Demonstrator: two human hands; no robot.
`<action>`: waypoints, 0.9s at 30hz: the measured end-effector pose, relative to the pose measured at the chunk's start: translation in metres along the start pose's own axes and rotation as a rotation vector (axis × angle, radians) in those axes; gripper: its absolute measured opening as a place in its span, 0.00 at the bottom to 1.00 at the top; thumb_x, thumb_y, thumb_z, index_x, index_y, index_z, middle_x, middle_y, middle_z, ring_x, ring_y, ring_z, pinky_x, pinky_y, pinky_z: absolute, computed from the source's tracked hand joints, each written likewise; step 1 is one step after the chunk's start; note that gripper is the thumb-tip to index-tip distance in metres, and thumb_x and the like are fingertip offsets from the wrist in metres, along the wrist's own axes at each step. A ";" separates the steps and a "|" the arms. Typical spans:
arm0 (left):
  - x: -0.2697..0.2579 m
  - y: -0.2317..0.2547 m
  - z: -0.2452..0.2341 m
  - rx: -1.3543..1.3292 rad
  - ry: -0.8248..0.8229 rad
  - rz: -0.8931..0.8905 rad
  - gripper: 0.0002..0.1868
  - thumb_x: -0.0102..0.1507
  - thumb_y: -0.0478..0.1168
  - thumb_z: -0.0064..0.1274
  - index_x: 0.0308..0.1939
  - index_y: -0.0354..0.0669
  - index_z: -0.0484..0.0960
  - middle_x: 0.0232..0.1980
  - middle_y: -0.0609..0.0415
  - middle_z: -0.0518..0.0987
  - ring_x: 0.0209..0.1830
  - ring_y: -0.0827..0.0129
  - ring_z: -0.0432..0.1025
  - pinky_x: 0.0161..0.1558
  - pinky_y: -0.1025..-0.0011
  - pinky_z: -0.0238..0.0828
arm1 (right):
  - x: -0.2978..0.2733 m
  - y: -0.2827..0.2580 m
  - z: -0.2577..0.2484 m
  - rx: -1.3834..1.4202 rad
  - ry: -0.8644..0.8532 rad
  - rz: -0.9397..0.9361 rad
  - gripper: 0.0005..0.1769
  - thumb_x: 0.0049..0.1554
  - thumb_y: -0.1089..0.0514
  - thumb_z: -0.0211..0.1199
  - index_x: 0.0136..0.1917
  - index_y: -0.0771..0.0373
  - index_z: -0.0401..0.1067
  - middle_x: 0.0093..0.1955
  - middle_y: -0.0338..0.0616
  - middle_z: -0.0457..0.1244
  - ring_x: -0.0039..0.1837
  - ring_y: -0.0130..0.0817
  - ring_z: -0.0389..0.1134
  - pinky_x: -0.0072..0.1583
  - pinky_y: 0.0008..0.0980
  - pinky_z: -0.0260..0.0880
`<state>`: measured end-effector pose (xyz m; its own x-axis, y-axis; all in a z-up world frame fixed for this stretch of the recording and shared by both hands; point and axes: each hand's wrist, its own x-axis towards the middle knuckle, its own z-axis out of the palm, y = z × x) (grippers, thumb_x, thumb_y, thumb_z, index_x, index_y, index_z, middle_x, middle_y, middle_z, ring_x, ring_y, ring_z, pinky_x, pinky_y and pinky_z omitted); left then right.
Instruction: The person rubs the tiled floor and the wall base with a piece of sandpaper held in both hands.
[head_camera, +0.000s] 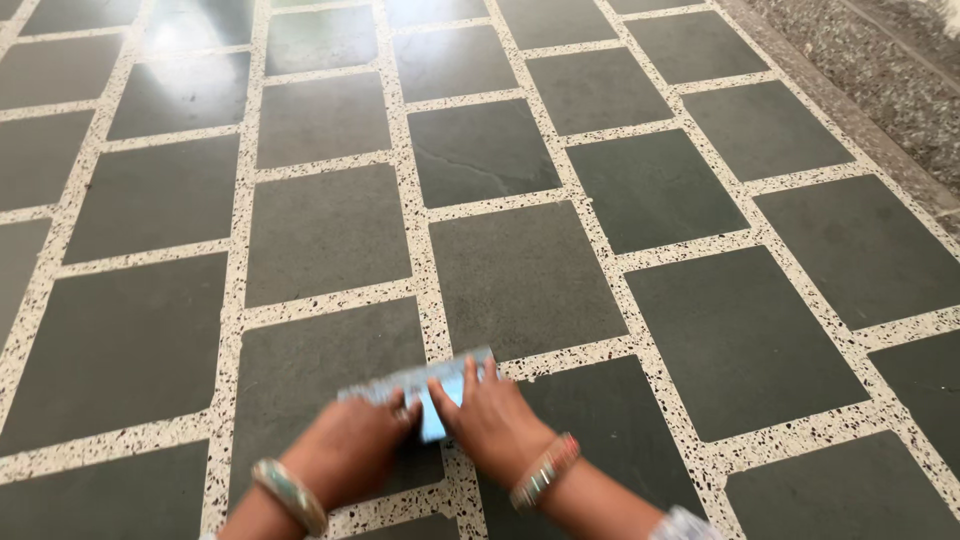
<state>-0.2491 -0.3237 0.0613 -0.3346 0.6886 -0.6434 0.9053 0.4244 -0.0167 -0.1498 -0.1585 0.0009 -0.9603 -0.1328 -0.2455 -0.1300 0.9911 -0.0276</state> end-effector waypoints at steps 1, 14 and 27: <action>-0.003 0.007 0.001 0.021 -0.157 -0.015 0.35 0.67 0.28 0.41 0.79 0.49 0.54 0.79 0.42 0.56 0.47 0.57 0.81 0.50 0.62 0.80 | -0.010 -0.004 0.004 0.020 0.027 -0.007 0.36 0.62 0.60 0.51 0.81 0.58 0.48 0.72 0.86 0.48 0.70 0.78 0.57 0.53 0.48 0.75; 0.057 -0.033 -0.027 0.017 0.250 -0.018 0.27 0.64 0.33 0.45 0.69 0.50 0.67 0.72 0.44 0.67 0.52 0.52 0.77 0.52 0.57 0.76 | 0.057 0.045 -0.009 -0.081 0.011 0.129 0.34 0.64 0.59 0.45 0.82 0.52 0.46 0.75 0.79 0.47 0.72 0.74 0.56 0.58 0.47 0.73; 0.043 0.058 -0.018 0.160 0.234 0.284 0.32 0.61 0.35 0.51 0.70 0.36 0.65 0.63 0.32 0.72 0.46 0.54 0.79 0.43 0.60 0.78 | -0.081 0.057 0.010 -0.119 0.124 0.010 0.37 0.57 0.59 0.49 0.79 0.65 0.49 0.68 0.86 0.53 0.66 0.74 0.61 0.45 0.40 0.77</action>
<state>-0.2153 -0.2590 0.0460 -0.0988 0.8884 -0.4483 0.9935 0.1137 0.0063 -0.0772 -0.0915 0.0099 -0.9839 -0.1295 -0.1234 -0.1412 0.9858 0.0908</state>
